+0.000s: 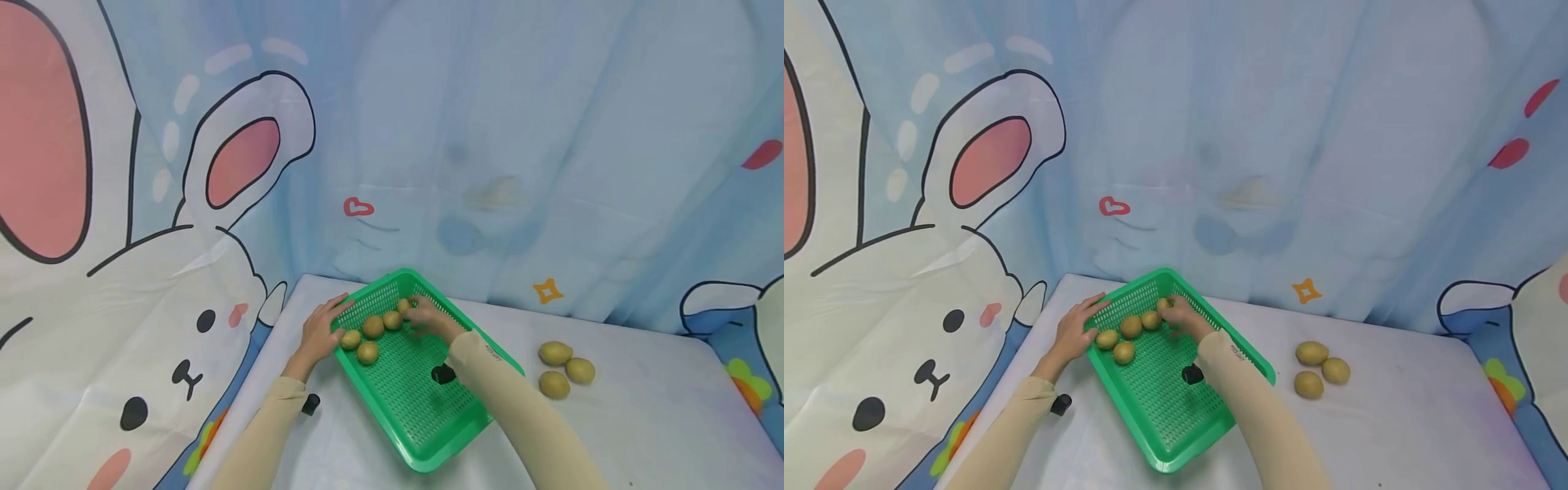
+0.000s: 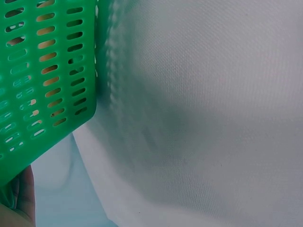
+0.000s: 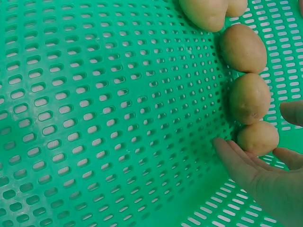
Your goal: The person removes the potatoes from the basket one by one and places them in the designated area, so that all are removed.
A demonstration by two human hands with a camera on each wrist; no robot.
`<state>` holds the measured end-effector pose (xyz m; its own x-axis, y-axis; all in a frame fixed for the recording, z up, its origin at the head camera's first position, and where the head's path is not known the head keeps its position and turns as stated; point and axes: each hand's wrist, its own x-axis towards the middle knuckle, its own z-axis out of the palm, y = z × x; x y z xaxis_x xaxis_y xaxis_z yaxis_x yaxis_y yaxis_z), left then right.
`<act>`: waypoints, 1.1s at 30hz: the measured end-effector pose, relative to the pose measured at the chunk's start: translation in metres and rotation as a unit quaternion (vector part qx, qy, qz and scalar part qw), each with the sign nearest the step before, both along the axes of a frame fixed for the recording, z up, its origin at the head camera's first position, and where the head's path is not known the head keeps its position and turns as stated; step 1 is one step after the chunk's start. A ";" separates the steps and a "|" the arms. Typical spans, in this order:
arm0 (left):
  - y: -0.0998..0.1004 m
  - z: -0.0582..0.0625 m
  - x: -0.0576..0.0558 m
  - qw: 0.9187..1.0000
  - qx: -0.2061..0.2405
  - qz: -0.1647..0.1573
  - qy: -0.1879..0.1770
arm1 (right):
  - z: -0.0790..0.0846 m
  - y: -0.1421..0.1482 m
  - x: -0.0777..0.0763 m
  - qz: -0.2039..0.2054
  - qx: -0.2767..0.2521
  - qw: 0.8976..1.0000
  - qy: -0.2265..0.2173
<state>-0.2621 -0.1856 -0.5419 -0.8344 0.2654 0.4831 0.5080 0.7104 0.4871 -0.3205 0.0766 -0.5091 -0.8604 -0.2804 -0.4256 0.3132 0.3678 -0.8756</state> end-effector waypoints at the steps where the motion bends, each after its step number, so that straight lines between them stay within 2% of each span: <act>1: 0.000 0.000 0.000 1.000 0.001 0.001 0.001 | 0.000 0.000 -0.001 0.004 0.003 1.000 -0.001; 4: 0.000 0.001 0.000 1.000 0.003 0.003 0.008 | -0.001 0.001 -0.004 0.007 0.008 1.000 -0.001; 8: -0.001 0.002 -0.002 1.000 0.002 0.001 0.012 | -0.004 0.003 -0.010 -0.007 0.004 1.000 -0.004; 13: -0.002 0.001 -0.004 1.000 0.000 0.001 0.004 | -0.005 0.002 -0.011 -0.010 0.007 1.000 0.000; 18: -0.002 0.000 -0.002 1.000 0.000 0.001 -0.003 | -0.008 0.000 -0.010 -0.008 0.024 0.999 0.021; 26: -0.002 -0.001 0.000 1.000 0.012 -0.003 0.019 | -0.014 -0.006 -0.012 -0.018 0.033 0.998 0.046; 33: -0.002 -0.003 -0.002 1.000 0.005 -0.006 0.011 | -0.019 -0.015 -0.013 0.008 0.023 0.997 0.076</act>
